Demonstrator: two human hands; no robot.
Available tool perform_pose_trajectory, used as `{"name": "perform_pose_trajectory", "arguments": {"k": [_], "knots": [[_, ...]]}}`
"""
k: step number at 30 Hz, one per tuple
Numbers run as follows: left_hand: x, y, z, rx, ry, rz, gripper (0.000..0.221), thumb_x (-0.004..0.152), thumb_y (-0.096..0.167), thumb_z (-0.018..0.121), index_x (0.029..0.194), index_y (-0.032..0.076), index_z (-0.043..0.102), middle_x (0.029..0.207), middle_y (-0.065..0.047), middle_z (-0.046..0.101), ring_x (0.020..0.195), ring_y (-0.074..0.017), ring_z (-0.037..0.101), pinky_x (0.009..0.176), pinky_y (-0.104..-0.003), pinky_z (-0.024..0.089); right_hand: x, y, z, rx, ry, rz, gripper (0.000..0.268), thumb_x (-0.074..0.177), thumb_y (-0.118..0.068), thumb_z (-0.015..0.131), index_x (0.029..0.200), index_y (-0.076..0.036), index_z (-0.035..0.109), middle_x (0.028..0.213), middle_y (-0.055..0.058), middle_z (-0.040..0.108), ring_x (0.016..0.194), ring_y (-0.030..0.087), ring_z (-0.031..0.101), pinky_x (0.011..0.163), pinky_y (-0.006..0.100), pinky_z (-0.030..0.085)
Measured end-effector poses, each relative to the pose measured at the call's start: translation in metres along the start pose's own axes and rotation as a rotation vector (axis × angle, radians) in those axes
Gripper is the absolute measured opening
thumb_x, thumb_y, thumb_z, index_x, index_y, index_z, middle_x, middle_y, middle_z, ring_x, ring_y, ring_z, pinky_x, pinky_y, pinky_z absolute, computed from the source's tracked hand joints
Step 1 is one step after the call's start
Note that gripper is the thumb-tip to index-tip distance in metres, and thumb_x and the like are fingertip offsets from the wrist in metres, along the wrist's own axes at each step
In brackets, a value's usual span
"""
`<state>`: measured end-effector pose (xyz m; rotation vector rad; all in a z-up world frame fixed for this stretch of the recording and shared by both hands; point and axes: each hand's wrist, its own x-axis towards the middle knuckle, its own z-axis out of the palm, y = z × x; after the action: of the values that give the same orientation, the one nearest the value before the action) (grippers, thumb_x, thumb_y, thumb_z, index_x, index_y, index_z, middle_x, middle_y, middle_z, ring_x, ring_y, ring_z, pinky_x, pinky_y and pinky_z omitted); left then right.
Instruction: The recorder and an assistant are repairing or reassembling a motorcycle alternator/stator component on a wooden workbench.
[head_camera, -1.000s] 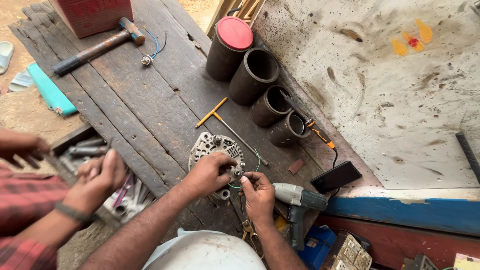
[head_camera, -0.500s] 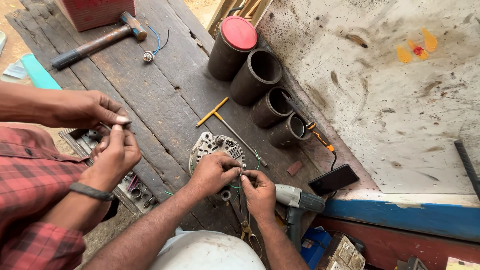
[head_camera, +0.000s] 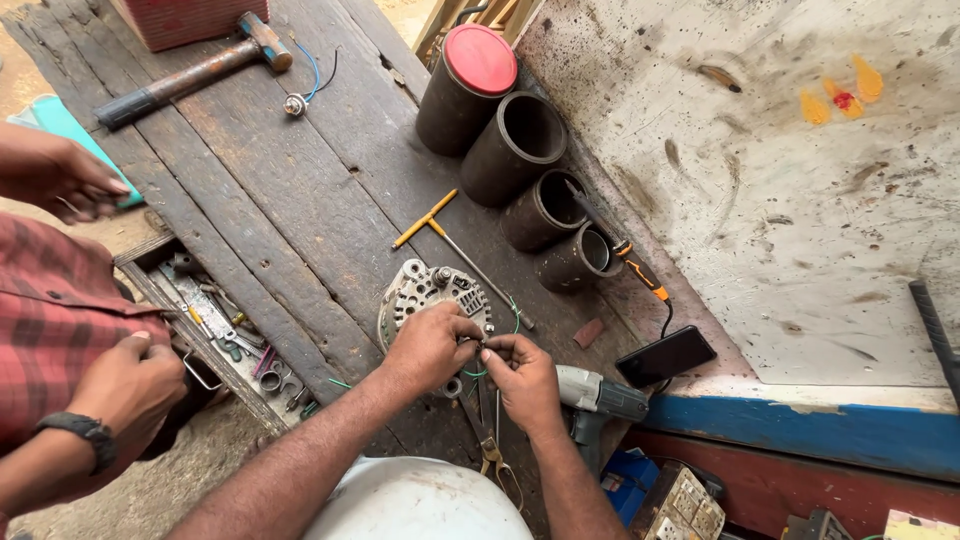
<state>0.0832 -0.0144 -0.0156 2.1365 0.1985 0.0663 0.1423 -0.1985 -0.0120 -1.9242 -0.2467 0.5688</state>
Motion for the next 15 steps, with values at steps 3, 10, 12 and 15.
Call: {"name": "perform_pose_trajectory", "arguments": {"k": [3, 10, 12, 15], "knots": [[0.001, 0.003, -0.002, -0.005, -0.021, -0.02, 0.018, 0.085, 0.023, 0.073, 0.099, 0.016, 0.081, 0.094, -0.007, 0.065, 0.095, -0.0249, 0.068, 0.087, -0.041, 0.055, -0.001, 0.009, -0.004, 0.101, -0.039, 0.054, 0.014, 0.093, -0.007, 0.069, 0.104, 0.001, 0.072, 0.082, 0.004, 0.073, 0.065, 0.006, 0.066, 0.057, 0.021, 0.055], [0.001, 0.001, -0.002, -0.101, 0.021, 0.033, 0.017, 0.081, 0.022, 0.074, 0.094, 0.015, 0.081, 0.095, -0.006, 0.067, 0.094, -0.0268, 0.069, 0.086, -0.043, 0.055, 0.003, 0.012, 0.001, 0.099, 0.019, 0.075, 0.018, 0.091, -0.006, 0.071, 0.106, 0.001, 0.064, 0.08, 0.007, 0.073, 0.062, 0.009, 0.065, 0.053, 0.024, 0.053], [0.004, -0.002, 0.003, 0.014, 0.021, 0.053, 0.015, 0.082, 0.021, 0.074, 0.093, 0.014, 0.082, 0.092, -0.01, 0.066, 0.095, -0.0288, 0.068, 0.087, -0.044, 0.054, 0.008, 0.02, -0.001, 0.15, 0.009, 0.085, 0.02, 0.09, -0.004, 0.072, 0.106, 0.001, 0.061, 0.077, 0.009, 0.071, 0.06, 0.012, 0.063, 0.051, 0.026, 0.052], [0.007, -0.012, 0.015, 0.023, 0.06, 0.13, 0.015, 0.08, 0.021, 0.075, 0.091, 0.012, 0.081, 0.091, -0.012, 0.065, 0.093, -0.0305, 0.067, 0.085, -0.045, 0.054, 0.011, 0.034, -0.004, 0.165, 0.017, 0.054, 0.02, 0.09, -0.004, 0.072, 0.107, 0.002, 0.062, 0.079, 0.006, 0.068, 0.064, 0.011, 0.062, 0.052, 0.028, 0.054]]}}
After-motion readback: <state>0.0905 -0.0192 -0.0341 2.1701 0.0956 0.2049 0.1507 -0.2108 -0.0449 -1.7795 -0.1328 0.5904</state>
